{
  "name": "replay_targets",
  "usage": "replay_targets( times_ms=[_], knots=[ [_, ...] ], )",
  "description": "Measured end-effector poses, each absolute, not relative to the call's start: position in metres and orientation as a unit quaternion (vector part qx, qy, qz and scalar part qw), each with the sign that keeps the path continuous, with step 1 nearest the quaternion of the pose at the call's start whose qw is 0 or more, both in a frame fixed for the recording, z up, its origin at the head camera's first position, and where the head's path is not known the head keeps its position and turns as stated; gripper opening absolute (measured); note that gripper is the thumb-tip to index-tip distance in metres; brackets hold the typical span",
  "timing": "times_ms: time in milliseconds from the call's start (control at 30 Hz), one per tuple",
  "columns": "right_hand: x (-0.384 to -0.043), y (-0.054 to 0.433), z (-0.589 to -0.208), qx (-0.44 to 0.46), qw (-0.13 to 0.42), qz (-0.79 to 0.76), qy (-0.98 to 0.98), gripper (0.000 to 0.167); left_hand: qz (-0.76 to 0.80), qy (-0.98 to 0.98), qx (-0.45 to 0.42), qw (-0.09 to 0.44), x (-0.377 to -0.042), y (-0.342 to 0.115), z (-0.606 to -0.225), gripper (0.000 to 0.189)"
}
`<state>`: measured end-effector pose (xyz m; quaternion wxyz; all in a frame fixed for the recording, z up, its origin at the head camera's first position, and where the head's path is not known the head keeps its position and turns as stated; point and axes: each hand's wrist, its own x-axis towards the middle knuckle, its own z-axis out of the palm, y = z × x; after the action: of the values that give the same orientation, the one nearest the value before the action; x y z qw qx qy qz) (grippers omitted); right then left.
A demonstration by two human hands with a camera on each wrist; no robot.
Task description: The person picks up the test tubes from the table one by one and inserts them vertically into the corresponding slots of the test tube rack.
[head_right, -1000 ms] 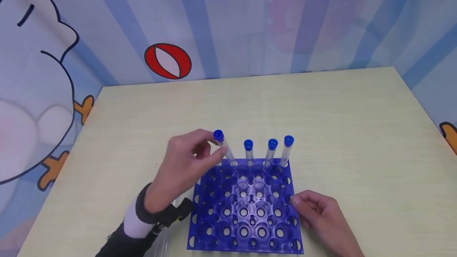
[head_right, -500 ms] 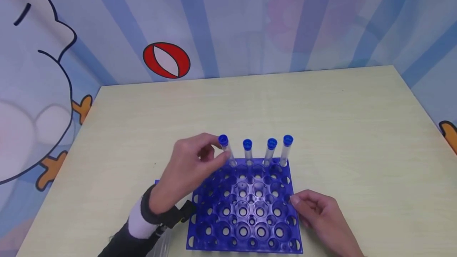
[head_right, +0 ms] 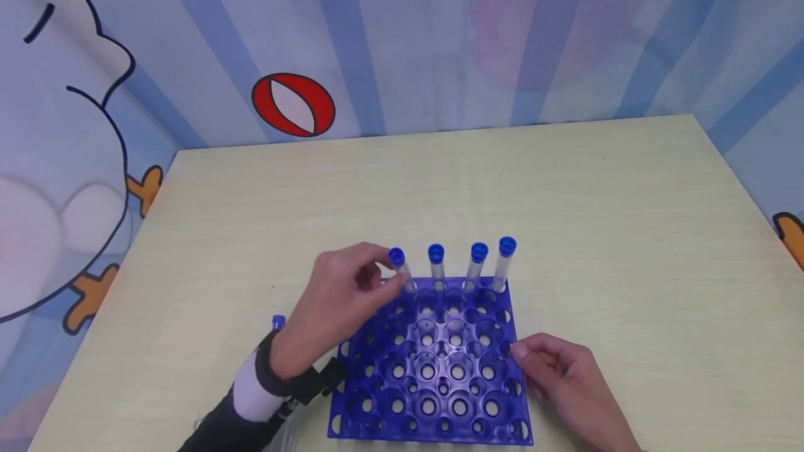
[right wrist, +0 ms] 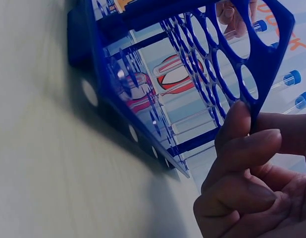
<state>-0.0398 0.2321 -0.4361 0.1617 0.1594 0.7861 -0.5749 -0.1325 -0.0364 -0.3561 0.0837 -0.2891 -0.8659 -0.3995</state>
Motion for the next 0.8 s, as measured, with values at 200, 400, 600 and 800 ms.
replay_targets(
  times_ms=[200,400,600,800],
  knots=[
    [-0.0397,0.2317,-0.4361,0.159,0.162,-0.577,0.785,0.045,-0.396,-0.869,-0.288,0.076,-0.1332,-0.0369,-0.3594,0.011],
    [-0.0396,0.2316,-0.4359,0.162,0.164,-0.581,0.781,0.046,-0.396,-0.866,-0.295,0.077,-0.1338,-0.0363,-0.3613,0.01],
    [-0.0382,0.2318,-0.4357,0.149,0.155,-0.586,0.781,0.044,-0.402,-0.863,-0.297,0.075,-0.1337,-0.0351,-0.3618,0.011],
    [-0.0388,0.2316,-0.4345,0.159,0.164,-0.586,0.777,0.047,-0.4,-0.866,-0.291,0.07,-0.1334,-0.0348,-0.3639,0.012]
  ],
)
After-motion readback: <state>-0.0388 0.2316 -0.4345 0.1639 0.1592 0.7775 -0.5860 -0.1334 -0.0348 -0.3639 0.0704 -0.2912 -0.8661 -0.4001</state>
